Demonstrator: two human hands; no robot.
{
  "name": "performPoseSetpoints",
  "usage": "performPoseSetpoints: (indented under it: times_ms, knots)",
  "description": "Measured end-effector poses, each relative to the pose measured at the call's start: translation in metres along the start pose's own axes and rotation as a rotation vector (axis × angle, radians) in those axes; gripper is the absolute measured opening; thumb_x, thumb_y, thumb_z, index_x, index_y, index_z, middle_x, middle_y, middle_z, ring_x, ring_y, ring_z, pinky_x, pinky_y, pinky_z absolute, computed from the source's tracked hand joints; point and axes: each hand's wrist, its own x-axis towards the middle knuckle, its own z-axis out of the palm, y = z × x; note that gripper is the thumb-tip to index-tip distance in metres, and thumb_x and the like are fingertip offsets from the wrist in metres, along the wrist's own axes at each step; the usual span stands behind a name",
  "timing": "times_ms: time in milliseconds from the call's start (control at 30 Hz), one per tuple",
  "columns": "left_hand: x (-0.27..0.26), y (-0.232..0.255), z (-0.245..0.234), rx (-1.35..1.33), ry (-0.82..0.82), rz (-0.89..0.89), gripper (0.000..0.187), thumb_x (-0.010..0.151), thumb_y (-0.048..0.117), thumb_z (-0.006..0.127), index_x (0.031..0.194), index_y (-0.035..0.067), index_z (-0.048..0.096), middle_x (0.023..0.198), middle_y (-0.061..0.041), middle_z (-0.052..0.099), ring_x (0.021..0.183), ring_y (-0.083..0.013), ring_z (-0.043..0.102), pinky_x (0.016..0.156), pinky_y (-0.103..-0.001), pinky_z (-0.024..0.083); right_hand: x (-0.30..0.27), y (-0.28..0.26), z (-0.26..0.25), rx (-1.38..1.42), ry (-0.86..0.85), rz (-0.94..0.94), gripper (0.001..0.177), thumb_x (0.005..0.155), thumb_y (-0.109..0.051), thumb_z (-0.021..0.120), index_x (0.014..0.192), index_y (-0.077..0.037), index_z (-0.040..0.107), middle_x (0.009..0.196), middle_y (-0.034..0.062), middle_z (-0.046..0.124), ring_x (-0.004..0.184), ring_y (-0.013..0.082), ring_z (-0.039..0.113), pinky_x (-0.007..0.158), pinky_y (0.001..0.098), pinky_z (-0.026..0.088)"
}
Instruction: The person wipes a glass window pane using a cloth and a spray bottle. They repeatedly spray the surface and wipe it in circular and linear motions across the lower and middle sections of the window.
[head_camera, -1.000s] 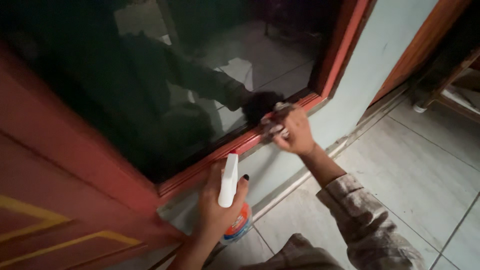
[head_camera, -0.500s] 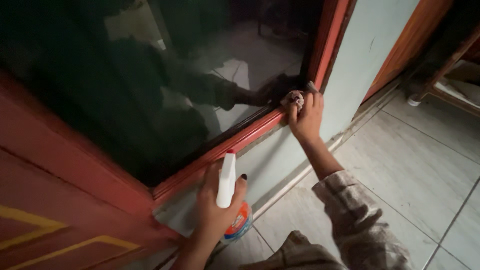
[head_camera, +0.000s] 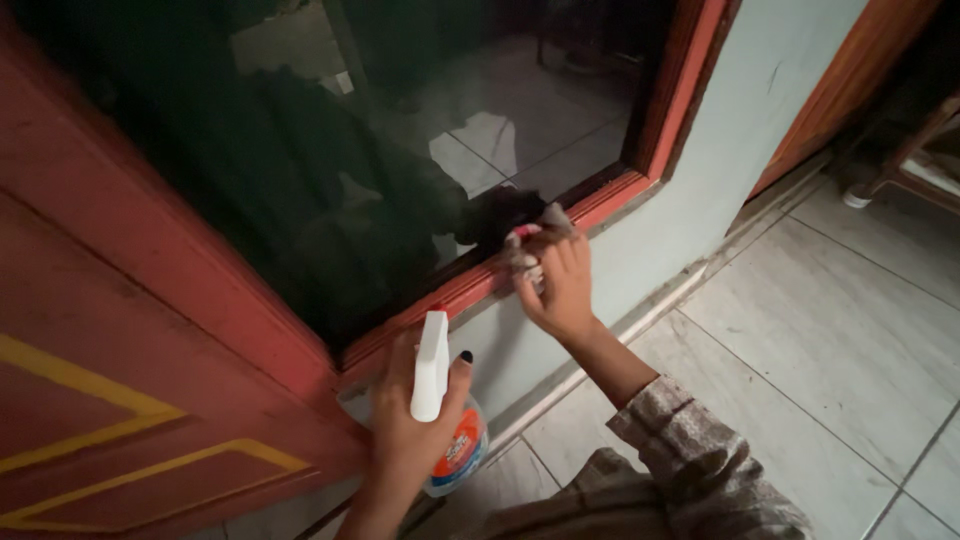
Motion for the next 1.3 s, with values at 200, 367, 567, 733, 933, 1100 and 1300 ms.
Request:
performPoseSetpoints:
  times_ms: [200,367,567,733,933,1100,1300]
  knots:
    - [0.001,0.004,0.028,-0.036,-0.002,0.035,0.041,0.084,0.014,0.073,0.120,0.000,0.061,0.096,-0.014,0.066,0.085,-0.0292,0.069,0.074,-0.039,0.055,-0.005,0.041,-0.014,0.138,-0.090,-0.288,0.033,0.079,-0.013,0.075,0.106,-0.003,0.059,0.117,0.0145,0.056,0.117,0.0387,0.056,0.104,0.0565,0.043]
    - [0.008,0.004,0.056,-0.106,0.002,0.093,0.037,0.085,0.011,0.071,0.120,0.001,0.063,0.095,-0.013,0.065,0.084,-0.0277,0.069,0.074,-0.038,0.056,0.001,0.094,-0.028,0.166,-0.097,-0.270,0.031,0.082,-0.015,0.074,0.105,-0.004,0.057,0.117,0.0143,0.055,0.122,0.0382,0.056,0.105,0.0567,0.046]
    - [0.016,0.008,0.071,-0.092,-0.015,0.126,0.037,0.084,0.009,0.070,0.119,-0.001,0.061,0.101,-0.014,0.065,0.087,-0.0272,0.070,0.074,-0.038,0.056,0.009,0.152,-0.062,-0.030,-0.111,-0.078,0.039,0.089,-0.009,0.062,0.125,0.003,0.056,0.131,0.0213,0.056,0.119,0.0458,0.054,0.105,0.0525,0.046]
    - [0.015,0.008,0.066,-0.115,0.004,0.115,0.035,0.085,0.011,0.072,0.117,0.000,0.060,0.096,-0.014,0.066,0.084,-0.0283,0.070,0.073,-0.039,0.056,0.010,0.151,-0.064,-0.066,-0.099,0.079,0.046,0.087,-0.006,0.061,0.132,0.001,0.055,0.129,0.0228,0.056,0.119,0.0458,0.053,0.105,0.0503,0.046]
    - [0.010,0.008,0.030,-0.046,-0.003,0.044,0.039,0.083,0.015,0.074,0.117,0.001,0.060,0.090,-0.013,0.068,0.079,-0.0285,0.071,0.069,-0.040,0.056,-0.004,0.108,-0.035,-0.057,-0.011,0.149,0.045,0.086,-0.003,0.061,0.130,-0.001,0.055,0.133,0.0244,0.055,0.127,0.0455,0.050,0.108,0.0497,0.044]
    - [0.004,0.008,-0.004,-0.045,0.008,0.009,0.041,0.083,0.015,0.072,0.120,0.000,0.061,0.095,-0.013,0.068,0.079,-0.0292,0.072,0.067,-0.040,0.057,-0.005,0.055,-0.014,-0.070,-0.055,0.014,0.051,0.080,-0.004,0.062,0.130,0.000,0.055,0.129,0.0235,0.055,0.125,0.0468,0.049,0.109,0.0560,0.038]
    - [-0.002,0.007,-0.040,0.025,0.130,0.167,0.042,0.084,0.011,0.070,0.124,0.000,0.060,0.097,-0.016,0.064,0.086,-0.0339,0.068,0.075,-0.041,0.055,-0.009,-0.033,0.024,-0.008,-0.143,-0.058,0.055,0.074,-0.011,0.072,0.126,-0.002,0.056,0.121,0.0202,0.054,0.118,0.0439,0.051,0.107,0.0598,0.036]
